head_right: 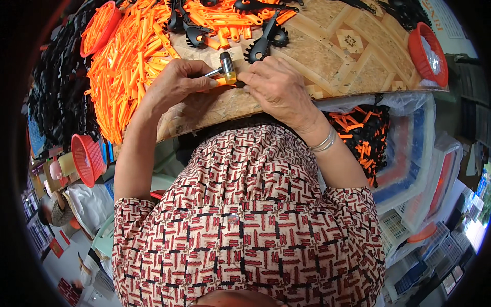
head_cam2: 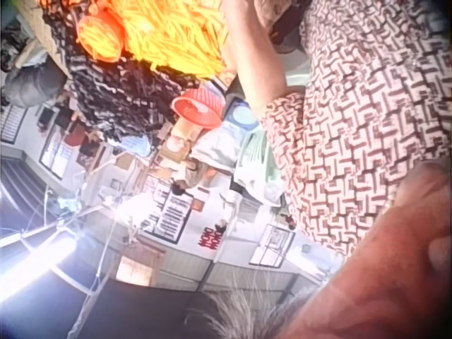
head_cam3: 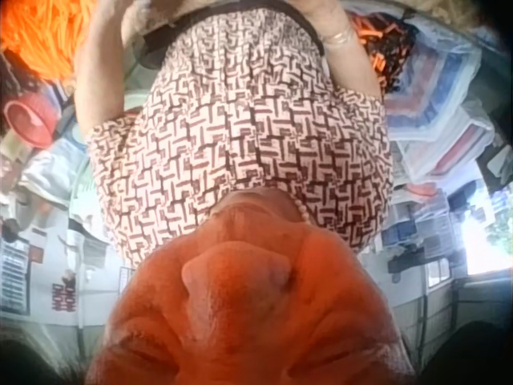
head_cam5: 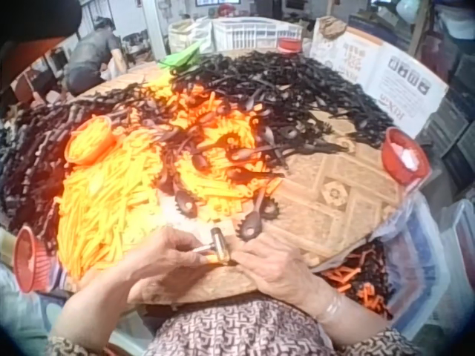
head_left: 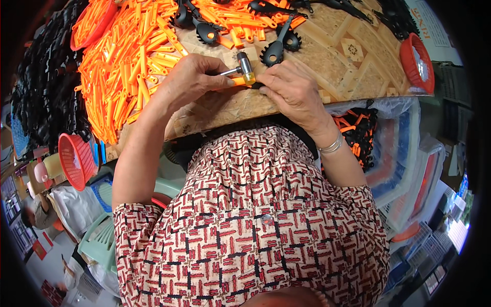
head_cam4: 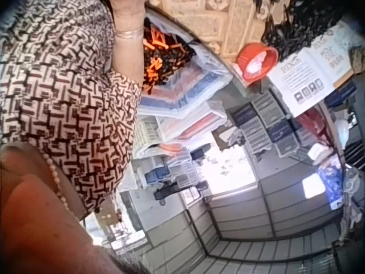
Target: The person assembles orange plastic handles into black plastic heads using a hammer to secure the connection. They repeatedly pick up components from piles on a wooden table, insert the handle into the head, and strike the joint with a hammer before placing the finished unit aside.
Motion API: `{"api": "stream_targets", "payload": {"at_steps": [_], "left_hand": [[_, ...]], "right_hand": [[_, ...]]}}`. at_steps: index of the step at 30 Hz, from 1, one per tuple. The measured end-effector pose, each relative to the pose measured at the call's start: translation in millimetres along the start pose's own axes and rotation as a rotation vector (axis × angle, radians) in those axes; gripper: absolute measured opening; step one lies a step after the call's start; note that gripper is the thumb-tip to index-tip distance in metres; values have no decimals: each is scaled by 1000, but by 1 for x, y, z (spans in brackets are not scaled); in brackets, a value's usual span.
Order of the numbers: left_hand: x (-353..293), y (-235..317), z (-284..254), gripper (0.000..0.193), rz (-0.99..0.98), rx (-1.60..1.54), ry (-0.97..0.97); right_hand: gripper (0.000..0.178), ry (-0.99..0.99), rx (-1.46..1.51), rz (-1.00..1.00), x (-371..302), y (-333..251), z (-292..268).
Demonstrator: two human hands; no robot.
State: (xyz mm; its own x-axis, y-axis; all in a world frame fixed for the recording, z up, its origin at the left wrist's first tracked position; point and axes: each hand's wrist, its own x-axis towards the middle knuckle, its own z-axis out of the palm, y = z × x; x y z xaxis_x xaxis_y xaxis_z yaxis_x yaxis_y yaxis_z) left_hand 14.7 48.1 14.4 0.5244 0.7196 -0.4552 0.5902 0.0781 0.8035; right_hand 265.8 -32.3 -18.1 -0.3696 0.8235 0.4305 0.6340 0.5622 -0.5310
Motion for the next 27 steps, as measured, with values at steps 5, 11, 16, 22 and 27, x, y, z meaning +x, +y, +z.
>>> {"api": "stream_targets", "payload": {"at_steps": [5,11,16,22,27], "left_hand": [[12,3,-10,20,-16,29,-91],[22,8,-19,16,83,160,-141],[20,2,-13,21,55,234,14],[-4,19,5,26,185,560,323],[-9,7,23,25,380,643,525]], "right_hand": [[33,-23,49,1,1,3,1],[31,-31,135,35,3,6,2],[28,-1,114,65,4,1,2],[27,-2,16,-29,7,-1,2],[25,43,-172,-100,5,-9,7]]}}
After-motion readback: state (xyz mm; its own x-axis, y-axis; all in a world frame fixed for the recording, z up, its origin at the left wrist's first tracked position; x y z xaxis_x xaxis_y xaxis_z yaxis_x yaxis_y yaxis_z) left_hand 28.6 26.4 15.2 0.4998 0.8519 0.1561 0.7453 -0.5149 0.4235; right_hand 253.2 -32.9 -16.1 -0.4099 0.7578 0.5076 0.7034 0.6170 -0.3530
